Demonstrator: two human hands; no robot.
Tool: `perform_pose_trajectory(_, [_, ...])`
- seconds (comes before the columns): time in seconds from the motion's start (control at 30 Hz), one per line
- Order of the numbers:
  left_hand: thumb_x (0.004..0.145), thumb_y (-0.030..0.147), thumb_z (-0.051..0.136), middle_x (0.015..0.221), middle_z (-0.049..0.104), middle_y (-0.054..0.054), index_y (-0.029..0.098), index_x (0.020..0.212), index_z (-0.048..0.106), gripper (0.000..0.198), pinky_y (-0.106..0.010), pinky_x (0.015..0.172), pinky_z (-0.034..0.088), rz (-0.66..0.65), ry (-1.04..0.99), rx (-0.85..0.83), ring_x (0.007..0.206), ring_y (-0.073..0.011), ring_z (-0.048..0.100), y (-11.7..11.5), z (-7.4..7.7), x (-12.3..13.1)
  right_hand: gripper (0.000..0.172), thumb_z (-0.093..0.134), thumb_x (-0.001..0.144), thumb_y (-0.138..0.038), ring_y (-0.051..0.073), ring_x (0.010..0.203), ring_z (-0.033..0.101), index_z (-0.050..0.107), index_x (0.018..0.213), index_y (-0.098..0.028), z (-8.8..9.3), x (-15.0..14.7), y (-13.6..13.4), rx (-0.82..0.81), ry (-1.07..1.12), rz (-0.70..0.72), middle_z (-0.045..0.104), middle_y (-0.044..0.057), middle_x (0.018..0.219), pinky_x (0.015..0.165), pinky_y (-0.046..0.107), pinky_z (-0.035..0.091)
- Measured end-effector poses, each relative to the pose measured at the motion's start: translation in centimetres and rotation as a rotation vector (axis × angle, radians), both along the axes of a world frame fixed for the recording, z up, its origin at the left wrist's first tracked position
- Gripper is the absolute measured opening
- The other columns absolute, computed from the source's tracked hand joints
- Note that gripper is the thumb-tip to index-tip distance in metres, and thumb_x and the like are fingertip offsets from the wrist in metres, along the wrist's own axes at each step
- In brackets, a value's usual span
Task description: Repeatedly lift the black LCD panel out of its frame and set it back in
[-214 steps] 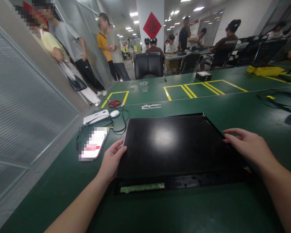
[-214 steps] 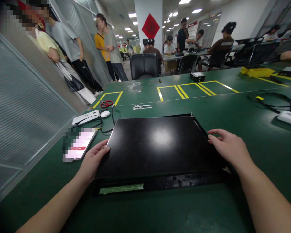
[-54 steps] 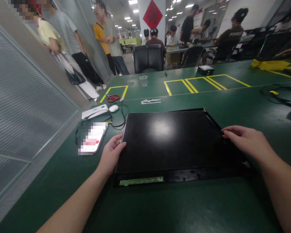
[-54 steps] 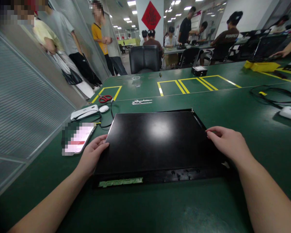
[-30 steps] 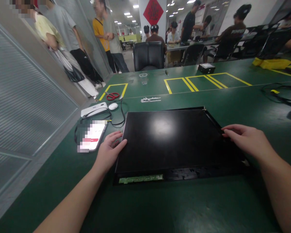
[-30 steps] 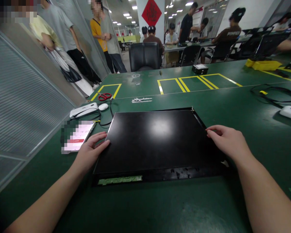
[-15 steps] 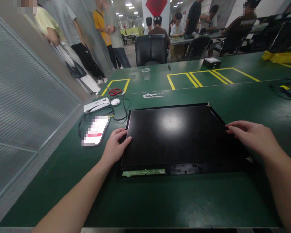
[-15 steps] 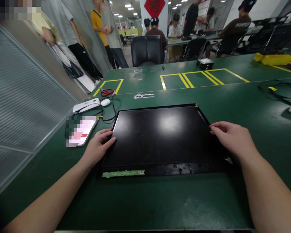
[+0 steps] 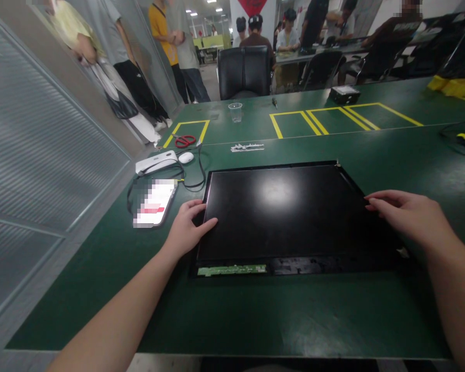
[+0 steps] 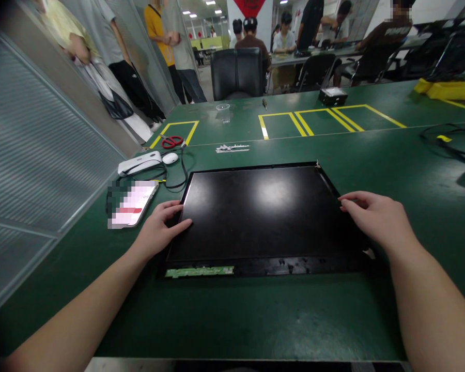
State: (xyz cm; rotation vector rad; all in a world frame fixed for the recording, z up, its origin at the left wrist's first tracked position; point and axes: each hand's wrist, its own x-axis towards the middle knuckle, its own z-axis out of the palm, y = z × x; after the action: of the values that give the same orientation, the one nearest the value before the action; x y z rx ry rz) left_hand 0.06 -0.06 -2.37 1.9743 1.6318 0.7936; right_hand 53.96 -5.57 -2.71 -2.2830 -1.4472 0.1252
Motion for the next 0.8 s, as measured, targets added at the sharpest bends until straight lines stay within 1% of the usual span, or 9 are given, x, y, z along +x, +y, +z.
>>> perform_pose_trajectory(0.1, [0.08, 0.057, 0.075, 0.138, 0.062, -0.017, 0.018, 0.117, 0.079, 0.054, -0.054, 0.115, 0.049, -0.002, 0.009, -0.002, 0.133, -0.0386, 0.06, 0.0, 0.0, 0.0, 0.039, 0.06, 0.077, -0.056, 0.027, 0.077, 0.073, 0.082, 0.095, -0.03, 0.2, -0.1, 0.0, -0.045, 0.079, -0.047, 0.079, 0.002, 0.077, 0.066, 0.039, 0.049])
perform_pose_trajectory(0.3, [0.08, 0.056, 0.074, 0.139, 0.062, -0.017, 0.017, 0.117, 0.078, 0.054, -0.053, 0.116, 0.049, -0.016, 0.025, 0.008, 0.134, -0.039, 0.06, -0.1, 0.1, 0.1, 0.035, 0.062, 0.074, -0.054, 0.028, 0.079, 0.073, 0.081, 0.092, -0.031, 1.1, -1.0, 0.1, -0.064, 0.086, -0.092, 0.08, 0.002, 0.079, 0.069, 0.04, 0.049])
perform_pose_trajectory(0.47, [0.081, 0.055, 0.074, 0.139, 0.062, -0.015, 0.02, 0.117, 0.077, 0.051, -0.053, 0.117, 0.048, -0.025, 0.035, 0.013, 0.135, -0.0384, 0.059, -0.2, 0.0, 0.0, 0.037, 0.061, 0.075, -0.058, 0.028, 0.077, 0.073, 0.081, 0.093, -0.032, 0.9, -0.6, 0.1, -0.042, 0.082, -0.042, 0.08, 0.002, 0.078, 0.067, 0.041, 0.049])
perform_pose_trajectory(0.6, [0.082, 0.054, 0.073, 0.14, 0.06, -0.016, 0.019, 0.117, 0.076, 0.049, -0.053, 0.119, 0.046, -0.025, 0.043, 0.015, 0.138, -0.0386, 0.057, -0.2, -0.1, 0.0, 0.037, 0.062, 0.073, -0.057, 0.028, 0.079, 0.074, 0.081, 0.092, -0.031, 1.0, -0.6, 0.1, -0.065, 0.086, -0.065, 0.08, 0.001, 0.078, 0.069, 0.04, 0.05])
perform_pose_trajectory(0.67, [0.083, 0.053, 0.072, 0.141, 0.059, -0.016, 0.019, 0.118, 0.075, 0.049, -0.053, 0.121, 0.044, -0.025, 0.042, 0.022, 0.139, -0.0383, 0.056, -0.2, -0.2, 0.0, 0.038, 0.062, 0.073, -0.057, 0.028, 0.079, 0.074, 0.081, 0.092, -0.031, 1.0, -0.8, 0.1, -0.054, 0.088, -0.055, 0.08, 0.002, 0.078, 0.069, 0.04, 0.05])
perform_pose_trajectory(0.8, [0.082, 0.052, 0.073, 0.141, 0.06, -0.015, 0.021, 0.117, 0.075, 0.047, -0.054, 0.121, 0.043, -0.022, 0.036, 0.028, 0.139, -0.0376, 0.056, -0.2, -0.3, 0.1, 0.039, 0.06, 0.076, -0.058, 0.027, 0.076, 0.073, 0.081, 0.094, -0.031, 0.6, -0.7, 0.0, -0.034, 0.087, -0.039, 0.08, 0.002, 0.078, 0.067, 0.04, 0.05])
